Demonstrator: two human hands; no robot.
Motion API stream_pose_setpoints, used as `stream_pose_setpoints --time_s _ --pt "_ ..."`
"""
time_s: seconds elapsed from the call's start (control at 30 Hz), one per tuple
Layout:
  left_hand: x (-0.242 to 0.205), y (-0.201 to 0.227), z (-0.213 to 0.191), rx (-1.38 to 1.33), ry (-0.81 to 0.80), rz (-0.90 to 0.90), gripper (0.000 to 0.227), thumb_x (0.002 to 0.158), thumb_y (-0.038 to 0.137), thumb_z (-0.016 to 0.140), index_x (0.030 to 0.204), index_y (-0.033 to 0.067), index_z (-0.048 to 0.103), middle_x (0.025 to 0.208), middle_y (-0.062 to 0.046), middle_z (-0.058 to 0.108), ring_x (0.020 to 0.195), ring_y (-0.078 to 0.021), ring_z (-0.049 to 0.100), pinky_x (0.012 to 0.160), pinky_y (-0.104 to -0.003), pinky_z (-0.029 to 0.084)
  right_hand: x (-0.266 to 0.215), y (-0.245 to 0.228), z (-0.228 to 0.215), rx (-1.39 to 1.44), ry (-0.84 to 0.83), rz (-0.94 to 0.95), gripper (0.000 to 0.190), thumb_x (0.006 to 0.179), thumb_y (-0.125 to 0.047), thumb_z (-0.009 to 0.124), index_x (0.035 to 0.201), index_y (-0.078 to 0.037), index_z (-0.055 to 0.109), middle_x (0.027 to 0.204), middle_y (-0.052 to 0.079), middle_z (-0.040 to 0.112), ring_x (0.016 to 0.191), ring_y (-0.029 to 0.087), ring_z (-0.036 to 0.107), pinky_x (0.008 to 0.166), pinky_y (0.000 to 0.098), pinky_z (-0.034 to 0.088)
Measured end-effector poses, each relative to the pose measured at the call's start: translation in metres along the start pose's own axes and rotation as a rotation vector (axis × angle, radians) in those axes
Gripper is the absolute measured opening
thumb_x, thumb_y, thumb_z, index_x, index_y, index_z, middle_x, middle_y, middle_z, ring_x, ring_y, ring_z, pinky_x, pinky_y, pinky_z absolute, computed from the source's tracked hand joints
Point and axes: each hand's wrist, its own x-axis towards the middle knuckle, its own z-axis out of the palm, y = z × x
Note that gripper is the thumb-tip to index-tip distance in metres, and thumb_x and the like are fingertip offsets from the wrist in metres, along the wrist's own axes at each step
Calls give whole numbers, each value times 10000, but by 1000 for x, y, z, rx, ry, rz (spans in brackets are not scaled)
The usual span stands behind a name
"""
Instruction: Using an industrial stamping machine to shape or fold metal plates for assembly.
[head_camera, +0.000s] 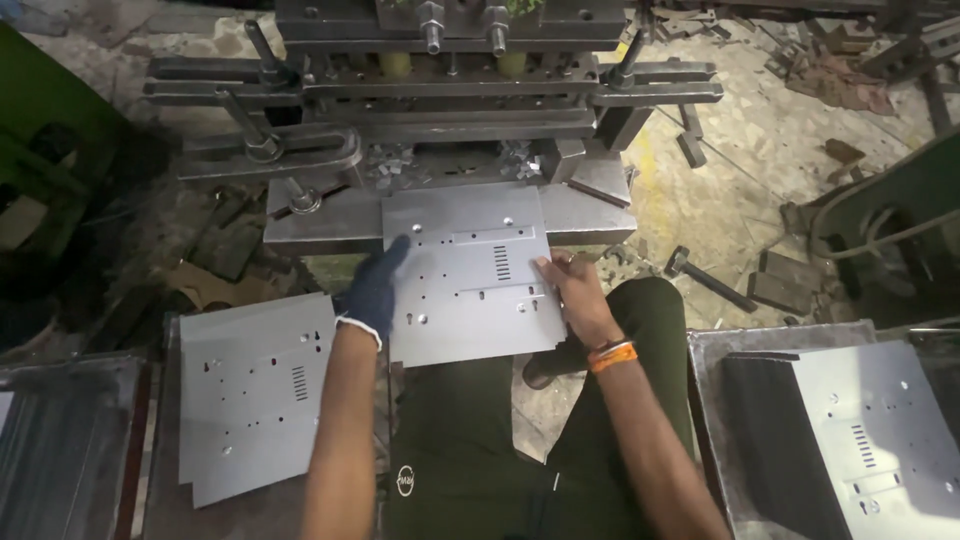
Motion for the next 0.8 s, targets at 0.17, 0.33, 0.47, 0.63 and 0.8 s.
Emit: stream_pose_setpoints --time_s 0.17,0.33,0.47,0.63,0.8 --pt "-45 29 10 180 -98 -60 529 843 341 781 1216 -28 713 1099 -129 747 937 -255 670 866 -399 528 -22 -9 -17 305 -160 -11 234 971 -68 740 1079 119 650 1022 133 677 911 191 624 826 341 506" --pt "-138 46 11 120 -154 -65 476 846 316 735 1232 41 700 1135 -88 749 988 -200 679 892 -360 525 -83 -70 -35 419 -214 189 266 879 -44 662 1127 48 632 1024 127 746 955 217 700 902 341 563" --pt "-178 29 12 438 -184 -10 411 914 302 681 1209 17 700 1098 -105 752 982 -200 668 881 -358 520 -110 -87 -41 353 -51 -64 510 900 -6 665 1377 -1 487 1145 108 706 1051 167 668 931 315 537" --pt "-205 -7 -2 297 -274 -125 459 899 222 669 1302 9 614 1160 -106 713 1019 -174 626 887 -352 507 -149 -108 -51 349 48 -49 712 886 16 641 1536 -43 358 1156 145 722 1037 167 687 897 316 556" --pt "-189 -29 -3 -152 -8 -221 515 974 236 579 1432 3 546 1353 -122 660 1214 -229 634 1062 -362 477 -179 -93 -65 287 -15 -130 681 953 29 655 1585 12 402 1185 185 718 1041 155 657 934 263 489"
